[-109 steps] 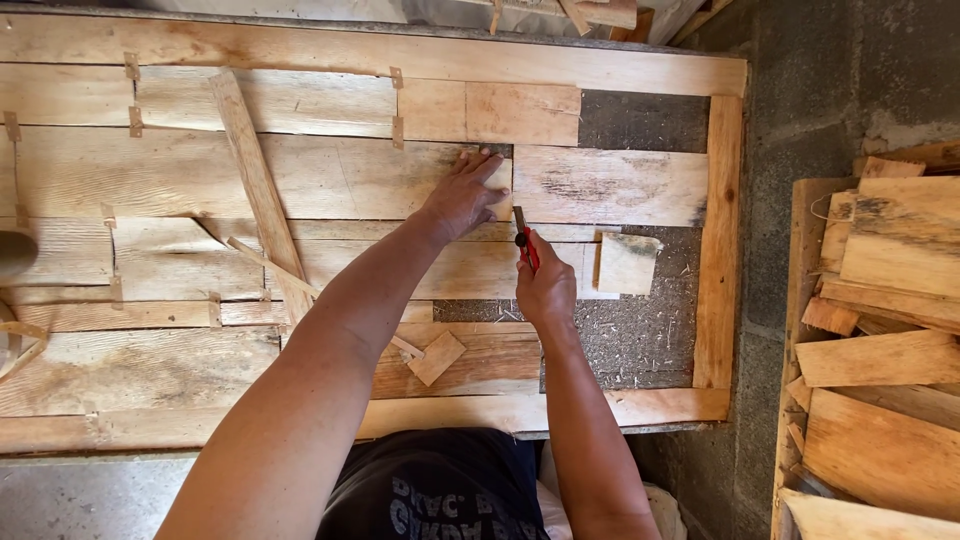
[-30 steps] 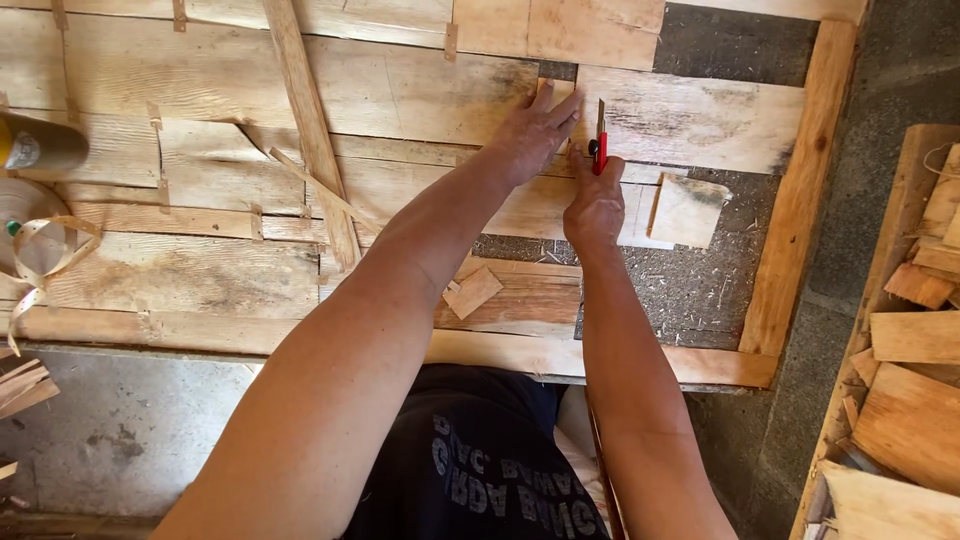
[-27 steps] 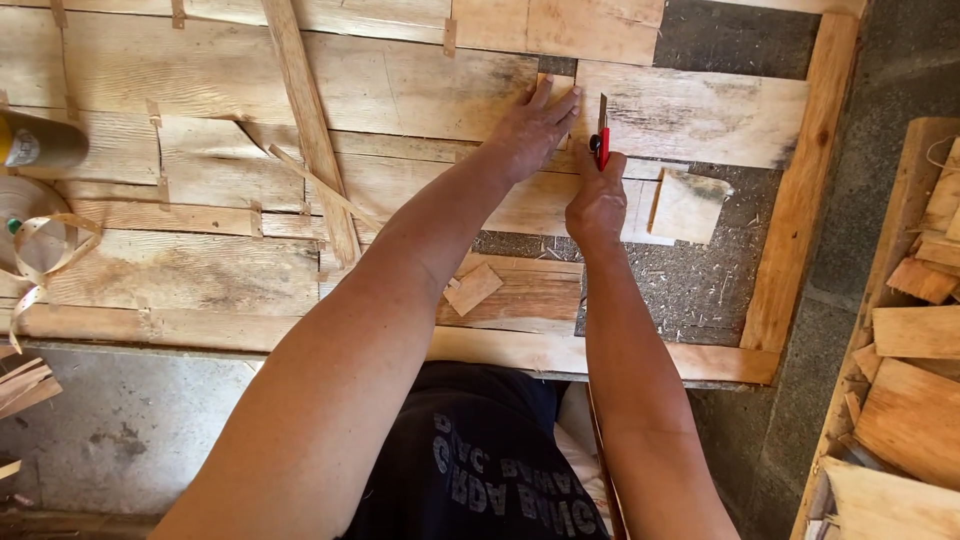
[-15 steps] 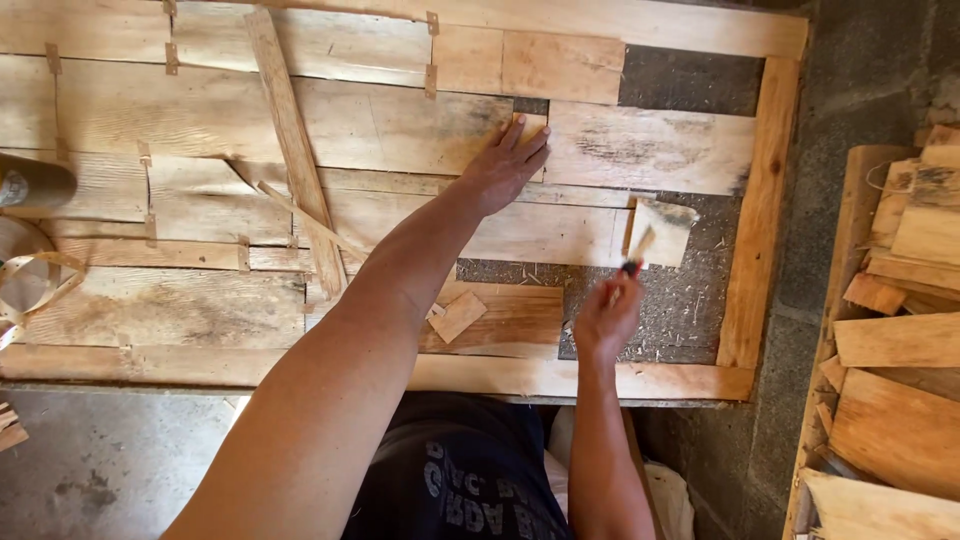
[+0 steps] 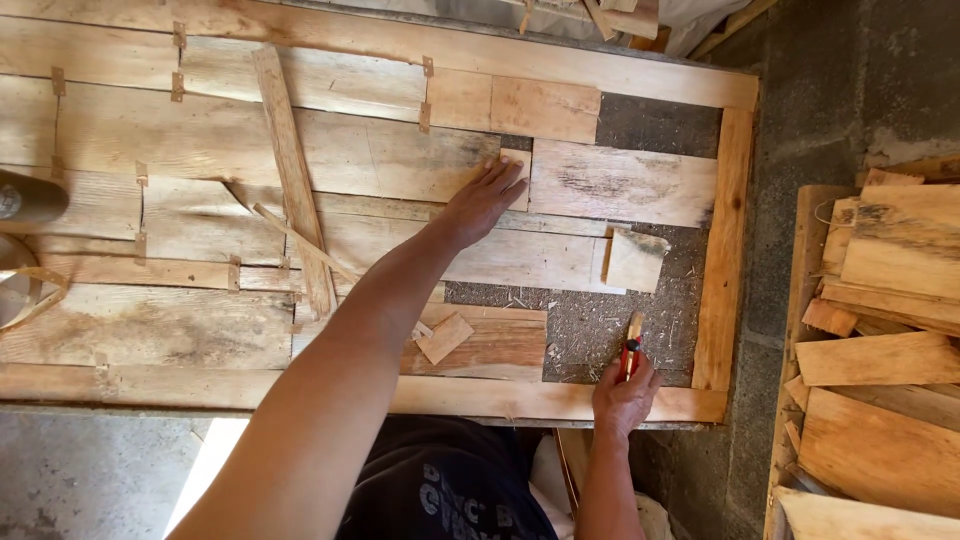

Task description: Fitting, cutting, and securing small wood pieces into a larger wooden panel assembly using a utility knife and tape.

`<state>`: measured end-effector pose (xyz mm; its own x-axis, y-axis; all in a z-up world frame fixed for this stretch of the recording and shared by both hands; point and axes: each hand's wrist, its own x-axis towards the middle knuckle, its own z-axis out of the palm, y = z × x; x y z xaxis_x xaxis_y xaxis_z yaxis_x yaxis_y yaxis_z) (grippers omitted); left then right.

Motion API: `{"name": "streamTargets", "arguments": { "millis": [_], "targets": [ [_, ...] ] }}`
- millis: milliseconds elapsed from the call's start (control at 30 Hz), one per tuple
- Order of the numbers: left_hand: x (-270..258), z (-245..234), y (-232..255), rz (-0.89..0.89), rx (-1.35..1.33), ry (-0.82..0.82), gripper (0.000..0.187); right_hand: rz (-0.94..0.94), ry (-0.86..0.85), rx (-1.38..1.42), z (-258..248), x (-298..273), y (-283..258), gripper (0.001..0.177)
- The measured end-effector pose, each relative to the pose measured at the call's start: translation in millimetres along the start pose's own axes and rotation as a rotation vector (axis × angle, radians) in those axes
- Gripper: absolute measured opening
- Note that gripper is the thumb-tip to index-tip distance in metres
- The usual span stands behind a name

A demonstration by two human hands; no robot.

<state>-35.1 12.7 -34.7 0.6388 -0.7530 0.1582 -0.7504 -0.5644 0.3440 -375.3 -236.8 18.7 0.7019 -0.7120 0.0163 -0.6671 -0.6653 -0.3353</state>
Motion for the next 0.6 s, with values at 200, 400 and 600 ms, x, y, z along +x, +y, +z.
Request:
{"name": "streamTargets", "arguments": {
  "millis": [200, 400, 600],
  "targets": [
    [-62.4, -60.6, 39.5, -0.241, -0.164, 0.249, 0.055, -0.015, 0.026, -0.126, 4.4, -3.8, 0.9, 0.048],
    [-163.0, -86.2, 106.5, -0.447, -0.411, 0.146, 0.021, -0.037, 0.086, -0.197, -11.4, -5.3, -27.9, 0.066],
    [-195.4, -102.5, 146.8, -0.446, -0.287, -0.042, 0.062, -0.414, 0.06, -0.02, -10.5, -11.5, -97.0, 0.048]
  ]
}}
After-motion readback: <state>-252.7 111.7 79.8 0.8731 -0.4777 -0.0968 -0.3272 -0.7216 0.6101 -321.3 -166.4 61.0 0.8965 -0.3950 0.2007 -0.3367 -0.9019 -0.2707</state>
